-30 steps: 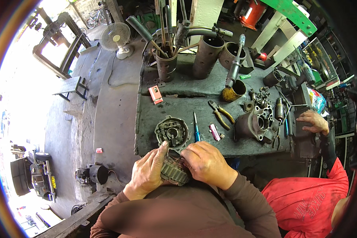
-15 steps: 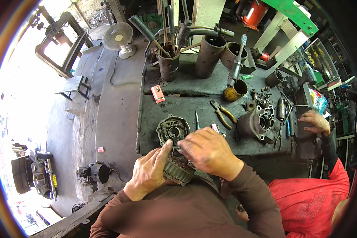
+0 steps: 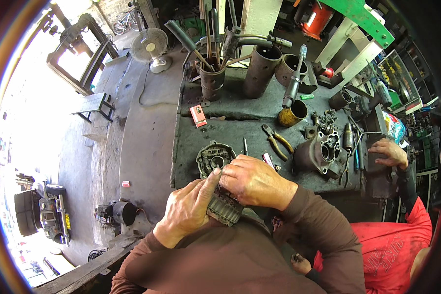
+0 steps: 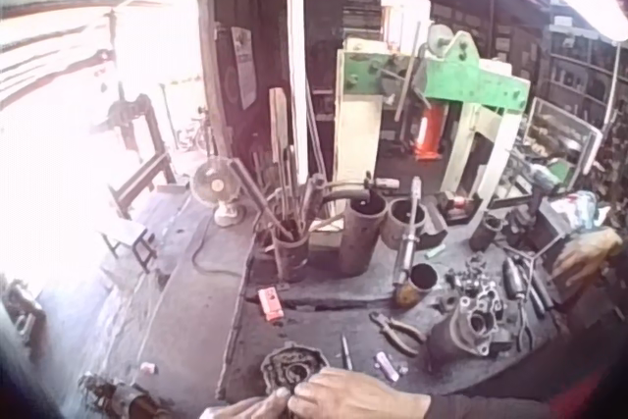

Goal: The person uses a screwdriver to manipulate internal components of a cylindrical motor housing held in their hands. They repeatedly probe and adjust parts inside the housing while standing at a workbench in a workshop.

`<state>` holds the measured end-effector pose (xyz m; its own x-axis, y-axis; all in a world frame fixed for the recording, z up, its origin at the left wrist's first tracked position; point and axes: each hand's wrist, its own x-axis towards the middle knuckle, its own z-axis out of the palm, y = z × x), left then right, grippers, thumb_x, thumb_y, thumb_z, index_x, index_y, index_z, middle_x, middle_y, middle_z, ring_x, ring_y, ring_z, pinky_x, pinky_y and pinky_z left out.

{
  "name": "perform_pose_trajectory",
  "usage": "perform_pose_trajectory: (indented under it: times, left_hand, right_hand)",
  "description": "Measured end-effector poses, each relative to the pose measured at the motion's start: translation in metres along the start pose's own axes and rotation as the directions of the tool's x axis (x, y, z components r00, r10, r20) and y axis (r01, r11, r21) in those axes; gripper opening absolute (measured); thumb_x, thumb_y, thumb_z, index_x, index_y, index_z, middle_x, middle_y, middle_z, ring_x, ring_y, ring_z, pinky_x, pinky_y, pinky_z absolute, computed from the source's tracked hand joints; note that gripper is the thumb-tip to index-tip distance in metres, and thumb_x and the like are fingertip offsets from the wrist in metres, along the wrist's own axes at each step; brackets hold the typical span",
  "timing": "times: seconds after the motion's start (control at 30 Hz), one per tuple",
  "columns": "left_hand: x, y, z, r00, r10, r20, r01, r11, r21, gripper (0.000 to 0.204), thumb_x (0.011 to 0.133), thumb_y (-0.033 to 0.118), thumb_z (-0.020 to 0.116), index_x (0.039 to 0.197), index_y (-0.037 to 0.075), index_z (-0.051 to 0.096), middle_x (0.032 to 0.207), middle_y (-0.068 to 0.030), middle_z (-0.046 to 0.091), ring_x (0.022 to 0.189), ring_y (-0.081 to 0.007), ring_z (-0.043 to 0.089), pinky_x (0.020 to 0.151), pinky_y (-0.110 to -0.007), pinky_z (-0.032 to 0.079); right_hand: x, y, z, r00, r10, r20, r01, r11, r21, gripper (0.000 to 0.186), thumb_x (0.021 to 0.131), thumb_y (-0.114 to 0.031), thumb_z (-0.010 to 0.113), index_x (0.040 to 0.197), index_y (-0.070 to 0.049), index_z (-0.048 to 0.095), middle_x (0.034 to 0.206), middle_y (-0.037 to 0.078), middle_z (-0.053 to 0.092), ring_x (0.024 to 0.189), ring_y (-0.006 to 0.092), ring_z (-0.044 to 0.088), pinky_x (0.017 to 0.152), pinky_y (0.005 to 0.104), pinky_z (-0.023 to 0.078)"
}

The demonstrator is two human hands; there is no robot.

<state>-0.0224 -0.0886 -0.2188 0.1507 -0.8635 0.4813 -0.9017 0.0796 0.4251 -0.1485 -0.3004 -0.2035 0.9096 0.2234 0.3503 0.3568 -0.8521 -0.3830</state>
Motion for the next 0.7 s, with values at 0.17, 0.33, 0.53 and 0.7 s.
perform_pose_trajectory:
  times: [0.17, 0.33, 0.53, 0.7]
  left_hand:
    - [0.002, 0.002, -0.005, 0.997, -0.027, 0.071, 0.029, 0.999, -0.022, 0.099, 0.083, 0.027, 0.087, 0.167, -0.002, 0.042, 0.115, -0.0177, 0.077, 0.093, -0.0328, 0.078, 0.07, -0.042, 0.064]
    - [0.003, 0.003, -0.004, 0.997, -0.039, 0.071, 0.039, 0.999, -0.004, 0.097, 0.084, 0.023, 0.086, 0.166, -0.003, 0.042, 0.106, -0.0169, 0.077, 0.086, -0.0329, 0.077, 0.067, -0.043, 0.063]
    - [-0.002, 0.0, -0.003, 0.981, -0.168, 0.096, 0.169, 0.986, -0.003, 0.096, 0.081, 0.006, 0.079, 0.169, 0.002, 0.041, 0.099, -0.0152, 0.076, 0.086, -0.0323, 0.077, 0.068, -0.044, 0.063]
    - [-0.008, -0.016, -0.004, 0.852, -0.492, 0.181, 0.508, 0.86, -0.05, 0.096, 0.077, -0.003, 0.069, 0.168, 0.006, 0.04, 0.105, -0.0255, 0.076, 0.09, -0.0478, 0.075, 0.08, -0.054, 0.062]
  right_hand:
    - [-0.001, 0.015, 0.009, 0.994, 0.088, 0.06, -0.104, 0.912, 0.396, 0.017, 0.087, -0.009, 0.077, 0.101, -0.002, 0.073, 0.097, 0.017, 0.071, 0.096, 0.0404, 0.072, 0.084, 0.0486, 0.058]
    - [0.001, 0.026, 0.019, 0.987, 0.095, 0.126, -0.152, 0.797, 0.585, 0.02, 0.093, -0.011, 0.079, 0.108, 0.001, 0.077, 0.1, 0.021, 0.076, 0.098, 0.0431, 0.072, 0.086, 0.0486, 0.058]
    - [-0.007, 0.042, 0.01, 0.952, 0.238, 0.191, -0.305, 0.776, 0.552, 0.035, 0.096, -0.023, 0.083, 0.121, 0.001, 0.079, 0.112, 0.022, 0.079, 0.104, 0.0398, 0.076, 0.092, 0.0455, 0.059]
    - [-0.054, 0.031, 0.016, 0.686, 0.728, 0.009, -0.656, 0.612, 0.442, 0.03, 0.104, -0.022, 0.078, 0.123, 0.0, 0.077, 0.115, 0.019, 0.08, 0.102, 0.0287, 0.078, 0.09, 0.0397, 0.059]
